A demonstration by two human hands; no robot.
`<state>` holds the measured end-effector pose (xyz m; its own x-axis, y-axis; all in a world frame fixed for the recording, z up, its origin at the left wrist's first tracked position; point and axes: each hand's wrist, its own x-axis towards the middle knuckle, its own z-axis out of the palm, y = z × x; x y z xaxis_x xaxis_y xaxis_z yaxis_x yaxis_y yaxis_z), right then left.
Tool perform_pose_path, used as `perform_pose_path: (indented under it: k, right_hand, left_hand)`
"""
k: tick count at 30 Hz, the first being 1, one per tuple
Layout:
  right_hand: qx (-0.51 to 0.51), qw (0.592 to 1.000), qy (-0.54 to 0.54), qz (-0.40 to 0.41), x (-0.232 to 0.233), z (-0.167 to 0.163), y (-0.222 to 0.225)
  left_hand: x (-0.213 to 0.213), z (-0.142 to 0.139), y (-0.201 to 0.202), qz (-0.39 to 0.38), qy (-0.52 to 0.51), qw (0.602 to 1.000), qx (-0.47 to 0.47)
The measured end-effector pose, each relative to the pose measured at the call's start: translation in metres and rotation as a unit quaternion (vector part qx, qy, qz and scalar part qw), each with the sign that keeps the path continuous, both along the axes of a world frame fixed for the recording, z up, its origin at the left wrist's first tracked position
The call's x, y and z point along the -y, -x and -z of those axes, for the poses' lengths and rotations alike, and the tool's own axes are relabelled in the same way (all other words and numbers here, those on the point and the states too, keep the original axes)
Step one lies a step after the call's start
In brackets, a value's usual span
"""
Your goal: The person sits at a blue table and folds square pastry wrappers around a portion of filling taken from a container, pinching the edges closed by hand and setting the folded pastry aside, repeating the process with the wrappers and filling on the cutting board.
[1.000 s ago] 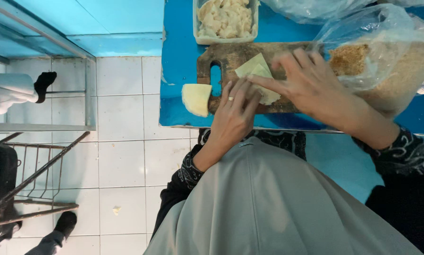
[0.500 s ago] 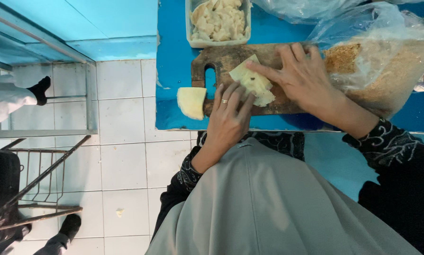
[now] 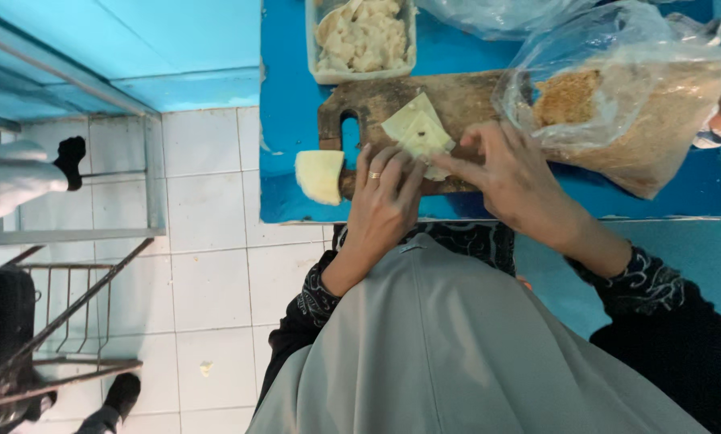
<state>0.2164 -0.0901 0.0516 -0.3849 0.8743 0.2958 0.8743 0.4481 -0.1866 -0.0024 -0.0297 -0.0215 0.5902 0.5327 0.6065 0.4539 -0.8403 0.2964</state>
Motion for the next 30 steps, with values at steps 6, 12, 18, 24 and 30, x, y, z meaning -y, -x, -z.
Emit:
perform_pose_path:
  k: [6,12,18,24,30]
  right_hand:
    - [-0.092,0.982,-0.115,0.119,0.02,-0.042,-0.028]
    - [0.083,0.979,-0.016,0.188,-0.005,-0.052,-0.034]
    - [0.138,0.974,0.018,0.176,0.007,-0.04,-0.034]
    - [0.081,0.981,-0.035,0.172,0.005,-0.021,-0.032]
    - [0.001,0.982,-0.045,0.183,0.002,-0.027,-0.029]
  left_hand:
    - [0.002,-0.002,0.002,-0.023,-0.037,0.999,0.004]
    - [0.003,-0.012,0.003,-0.041,-0.021,0.999,0.028]
    - [0.01,-0.021,0.008,-0.104,0.045,0.991,0.065]
    - [0.006,-0.021,0.0,-0.163,0.051,0.984,0.049]
    - [0.008,-0.017,-0.003,-0.177,0.058,0.981,0.049]
